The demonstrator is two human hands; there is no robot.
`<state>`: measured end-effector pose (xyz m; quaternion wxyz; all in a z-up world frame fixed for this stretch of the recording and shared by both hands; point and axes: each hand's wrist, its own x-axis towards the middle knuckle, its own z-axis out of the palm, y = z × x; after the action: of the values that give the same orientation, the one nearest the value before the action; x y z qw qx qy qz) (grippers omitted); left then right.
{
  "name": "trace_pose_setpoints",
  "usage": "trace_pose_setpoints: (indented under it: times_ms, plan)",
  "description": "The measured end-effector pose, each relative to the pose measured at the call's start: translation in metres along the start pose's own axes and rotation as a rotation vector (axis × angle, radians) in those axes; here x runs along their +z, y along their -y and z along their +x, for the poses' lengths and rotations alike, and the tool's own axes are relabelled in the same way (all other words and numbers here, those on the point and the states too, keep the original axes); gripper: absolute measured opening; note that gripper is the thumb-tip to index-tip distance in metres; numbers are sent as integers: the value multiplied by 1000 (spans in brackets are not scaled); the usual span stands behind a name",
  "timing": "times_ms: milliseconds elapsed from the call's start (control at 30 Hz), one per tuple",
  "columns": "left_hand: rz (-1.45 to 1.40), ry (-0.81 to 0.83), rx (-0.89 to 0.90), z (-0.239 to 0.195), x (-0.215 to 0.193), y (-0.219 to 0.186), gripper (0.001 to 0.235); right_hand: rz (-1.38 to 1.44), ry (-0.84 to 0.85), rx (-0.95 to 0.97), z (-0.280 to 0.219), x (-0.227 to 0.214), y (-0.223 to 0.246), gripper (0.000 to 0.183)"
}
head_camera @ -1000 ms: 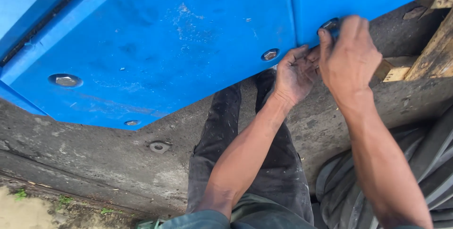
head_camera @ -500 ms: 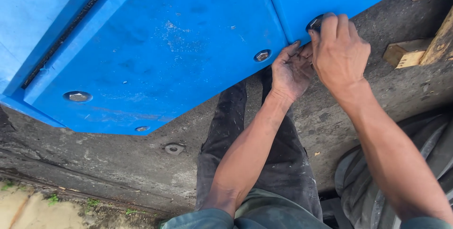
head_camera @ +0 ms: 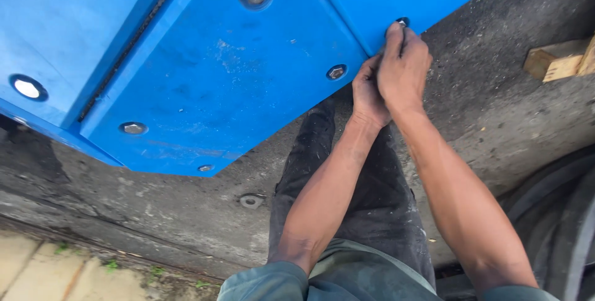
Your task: Assembling blue industrial bumper blocks using bolts and washers by hand.
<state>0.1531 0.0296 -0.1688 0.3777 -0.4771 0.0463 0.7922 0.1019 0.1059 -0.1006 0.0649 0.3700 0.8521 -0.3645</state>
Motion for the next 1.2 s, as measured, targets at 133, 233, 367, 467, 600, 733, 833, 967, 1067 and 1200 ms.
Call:
trace_pose_setpoints:
  times_ms: [133, 233, 367, 467, 600, 733, 833, 967, 1067, 1200]
  plan:
    - [297, -81, 20, -55, 39, -23, 39, 324, 39, 182, -9, -6, 0, 32]
    - [837, -85, 225, -107, 66, -56, 39, -204, 28, -236, 1, -33, 5, 31]
    - [1256, -40, 659, -151, 88, -109, 32, -721, 39, -596, 21, -41, 10, 32]
    - [1377, -91, 927, -164, 124, -141, 26, -709, 55, -607, 23, -30, -4, 32]
    - [1427, -44, 1153, -157, 189, -153, 22, -599, 70, -418, 15, -20, 5, 29]
    - [1487, -15, 1299, -134, 240, -147, 21, -434, 144, -273, 18, -24, 9, 29]
    - [1562, -109, 1423, -108, 280, -150, 21, -380, 260, -298, 30, -34, 1, 31]
    - [1717, -329, 1751, -45, 335, -185, 29, -356, 606, -342, 68, -72, 15, 33]
    - [1829, -583, 1849, -5, 394, -209, 35, -174, 729, -441, 107, -117, 17, 30]
    - [1713, -981, 1848, 18, 442, -261, 44, -240, 858, -307, 195, -200, 69, 28]
